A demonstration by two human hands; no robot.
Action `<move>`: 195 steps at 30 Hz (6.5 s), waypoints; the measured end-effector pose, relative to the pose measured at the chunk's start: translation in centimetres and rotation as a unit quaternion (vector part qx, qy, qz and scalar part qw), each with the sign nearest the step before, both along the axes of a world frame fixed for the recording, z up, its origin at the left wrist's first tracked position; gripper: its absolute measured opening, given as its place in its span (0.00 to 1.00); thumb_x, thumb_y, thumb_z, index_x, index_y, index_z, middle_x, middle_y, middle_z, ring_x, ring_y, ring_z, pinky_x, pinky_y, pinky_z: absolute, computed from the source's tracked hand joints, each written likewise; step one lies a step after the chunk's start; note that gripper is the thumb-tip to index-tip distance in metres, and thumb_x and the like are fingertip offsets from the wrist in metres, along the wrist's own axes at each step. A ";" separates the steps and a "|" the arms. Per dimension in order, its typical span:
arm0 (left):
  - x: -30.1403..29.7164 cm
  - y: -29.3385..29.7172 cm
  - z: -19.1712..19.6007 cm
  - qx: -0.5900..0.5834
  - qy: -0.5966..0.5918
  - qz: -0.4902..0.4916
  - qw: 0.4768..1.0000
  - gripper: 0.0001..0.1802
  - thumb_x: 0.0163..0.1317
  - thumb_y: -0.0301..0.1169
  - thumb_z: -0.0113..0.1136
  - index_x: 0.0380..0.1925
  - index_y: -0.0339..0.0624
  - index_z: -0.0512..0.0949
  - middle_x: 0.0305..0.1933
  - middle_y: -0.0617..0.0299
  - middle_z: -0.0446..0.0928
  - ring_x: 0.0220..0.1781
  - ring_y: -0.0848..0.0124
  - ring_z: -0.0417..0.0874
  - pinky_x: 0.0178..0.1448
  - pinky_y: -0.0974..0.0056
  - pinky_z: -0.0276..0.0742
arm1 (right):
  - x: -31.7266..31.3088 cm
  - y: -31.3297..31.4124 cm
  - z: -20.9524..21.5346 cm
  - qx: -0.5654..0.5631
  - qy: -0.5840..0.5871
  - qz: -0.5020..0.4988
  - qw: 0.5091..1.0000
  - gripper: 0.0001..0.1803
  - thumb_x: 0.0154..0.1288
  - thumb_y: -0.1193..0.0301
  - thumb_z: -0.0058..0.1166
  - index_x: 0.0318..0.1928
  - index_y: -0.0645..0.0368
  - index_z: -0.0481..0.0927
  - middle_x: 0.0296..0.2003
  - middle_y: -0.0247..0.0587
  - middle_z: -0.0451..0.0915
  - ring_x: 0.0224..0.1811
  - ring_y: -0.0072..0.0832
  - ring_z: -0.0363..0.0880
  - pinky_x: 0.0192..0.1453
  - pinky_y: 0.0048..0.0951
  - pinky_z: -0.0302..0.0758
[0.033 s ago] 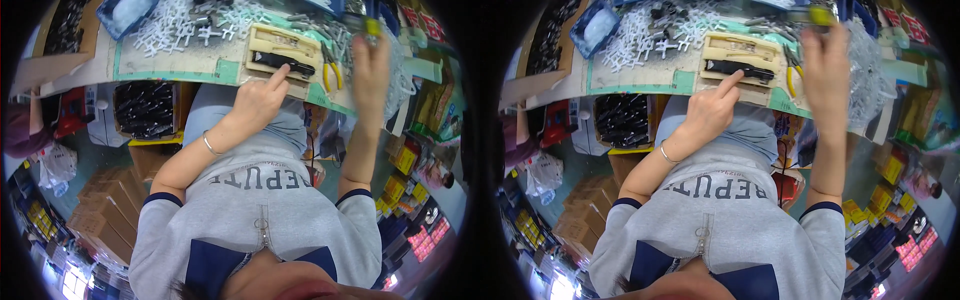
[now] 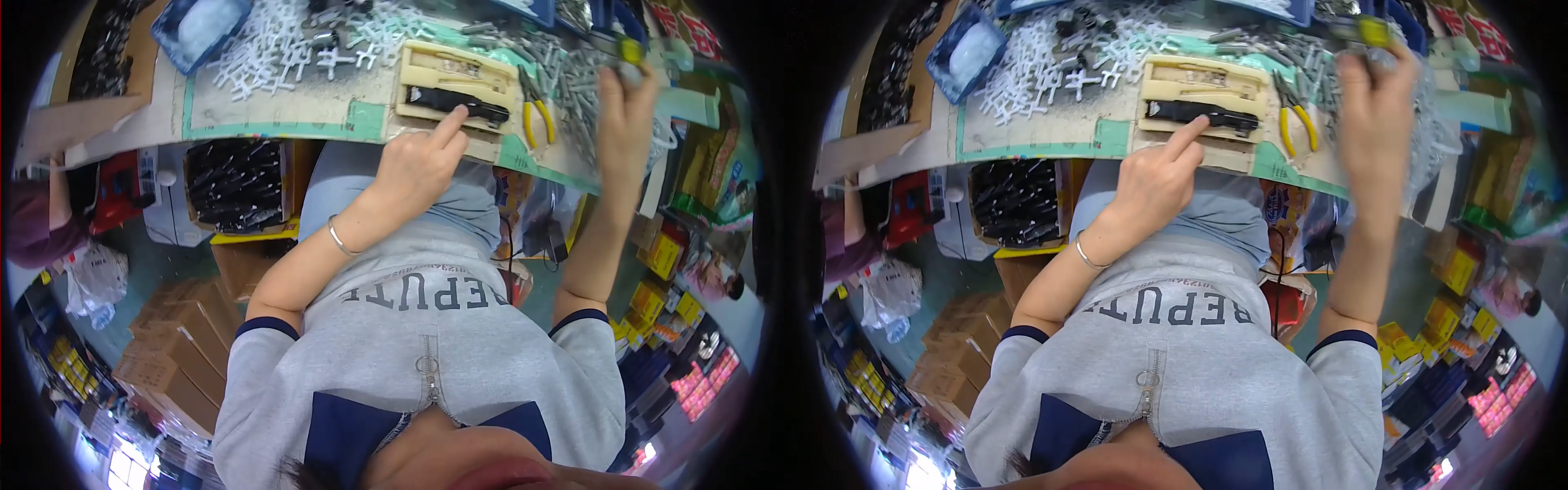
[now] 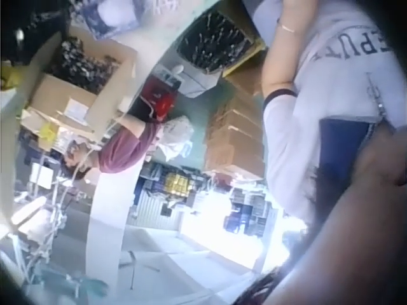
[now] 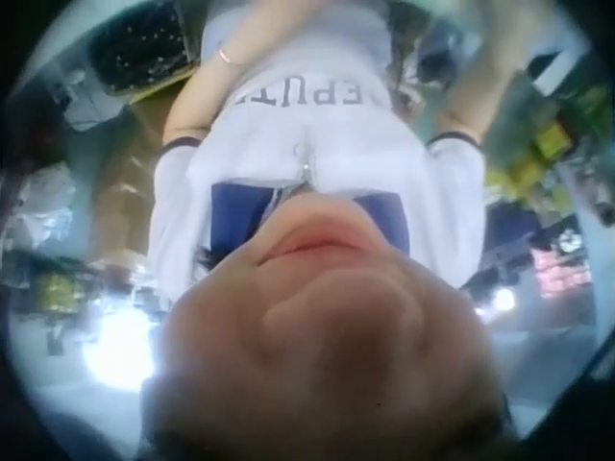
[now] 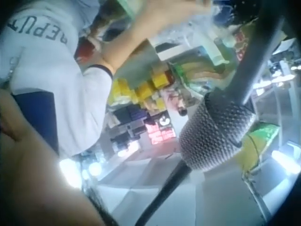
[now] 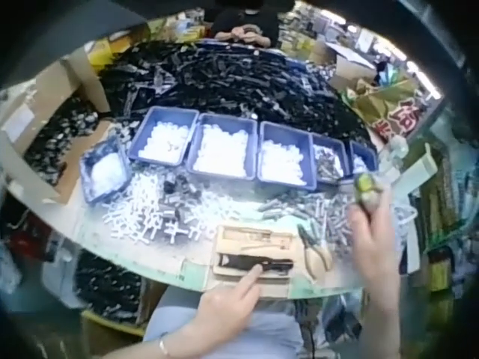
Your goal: The person assembles small plastic and metal components, including metal pins, springs, and switch components, into a plastic housing using an assembly jig, pliers, and a small hammer.
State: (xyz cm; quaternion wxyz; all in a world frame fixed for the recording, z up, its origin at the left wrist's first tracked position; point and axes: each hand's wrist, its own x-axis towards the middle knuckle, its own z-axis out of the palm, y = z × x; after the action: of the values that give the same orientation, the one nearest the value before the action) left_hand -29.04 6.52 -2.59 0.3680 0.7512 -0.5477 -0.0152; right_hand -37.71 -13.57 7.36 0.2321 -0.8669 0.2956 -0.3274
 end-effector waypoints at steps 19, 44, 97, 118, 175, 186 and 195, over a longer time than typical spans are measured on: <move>4.5 -2.9 2.7 -0.095 0.399 -0.067 0.910 0.21 0.60 0.29 0.63 0.51 0.36 0.70 0.50 0.56 0.74 0.50 0.67 0.75 0.55 0.64 0.70 | -4.8 2.0 -5.2 -0.003 0.220 0.060 0.974 0.17 0.56 0.69 0.61 0.42 0.64 0.73 0.46 0.51 0.71 0.51 0.47 0.70 0.55 0.41 0.69; 3.3 -2.6 4.5 -0.149 0.279 0.051 0.947 0.14 0.62 0.27 0.61 0.45 0.30 0.79 0.36 0.55 0.82 0.35 0.73 0.80 0.40 0.71 0.75 | -2.6 6.0 -3.1 0.341 0.048 0.269 0.900 0.13 0.59 0.68 0.55 0.28 0.67 0.71 0.43 0.47 0.69 0.46 0.37 0.69 0.54 0.30 0.65; 12.0 15.4 1.0 0.082 0.437 -0.028 0.895 0.13 0.62 0.33 0.62 0.41 0.34 0.81 0.36 0.63 0.82 0.37 0.79 0.78 0.43 0.69 0.75 | -6.0 2.7 -10.2 -0.111 -0.006 0.220 0.969 0.14 0.48 0.84 0.54 0.38 0.62 0.73 0.35 0.49 0.76 0.37 0.44 0.75 0.41 0.38 0.72; 15.4 1.2 3.6 -0.042 -0.065 0.117 0.990 0.10 0.53 0.21 0.59 0.36 0.37 0.75 0.34 0.54 0.73 0.41 0.56 0.74 0.45 0.56 0.68 | -19.6 8.9 -13.8 0.372 0.648 0.373 0.550 0.18 0.59 0.57 0.52 0.43 0.54 0.82 0.37 0.48 0.82 0.40 0.38 0.81 0.46 0.37 0.76; 7.5 1.4 0.2 -0.138 0.040 -0.009 0.990 0.12 0.51 0.24 0.67 0.38 0.43 0.83 0.39 0.62 0.81 0.42 0.67 0.80 0.45 0.66 0.75 | 0.2 8.1 -7.3 -0.168 0.154 0.220 0.948 0.18 0.51 0.79 0.57 0.46 0.67 0.78 0.41 0.44 0.79 0.41 0.36 0.77 0.45 0.32 0.76; 9.3 0.8 0.3 -0.071 -0.083 -0.084 0.990 0.09 0.49 0.34 0.68 0.32 0.51 0.84 0.45 0.62 0.78 0.48 0.64 0.77 0.52 0.60 0.64 | 1.3 5.9 -5.5 -0.032 0.166 0.250 0.953 0.07 0.54 0.75 0.60 0.36 0.59 0.81 0.33 0.39 0.80 0.33 0.36 0.78 0.38 0.34 0.76; 11.5 -5.7 5.2 -0.099 -0.089 -0.052 0.990 0.06 0.52 0.31 0.65 0.27 0.42 0.80 0.37 0.61 0.77 0.40 0.64 0.77 0.46 0.58 0.67 | 5.0 -9.4 1.9 -0.224 0.233 0.065 0.944 0.09 0.53 0.70 0.59 0.36 0.58 0.82 0.36 0.43 0.81 0.41 0.40 0.78 0.45 0.38 0.74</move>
State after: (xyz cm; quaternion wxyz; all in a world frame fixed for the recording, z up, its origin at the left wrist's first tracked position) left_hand -17.53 0.86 2.64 0.3892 0.6797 -0.6157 0.0866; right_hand -32.74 -22.98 9.29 -0.0227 -0.9658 0.2036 -0.1587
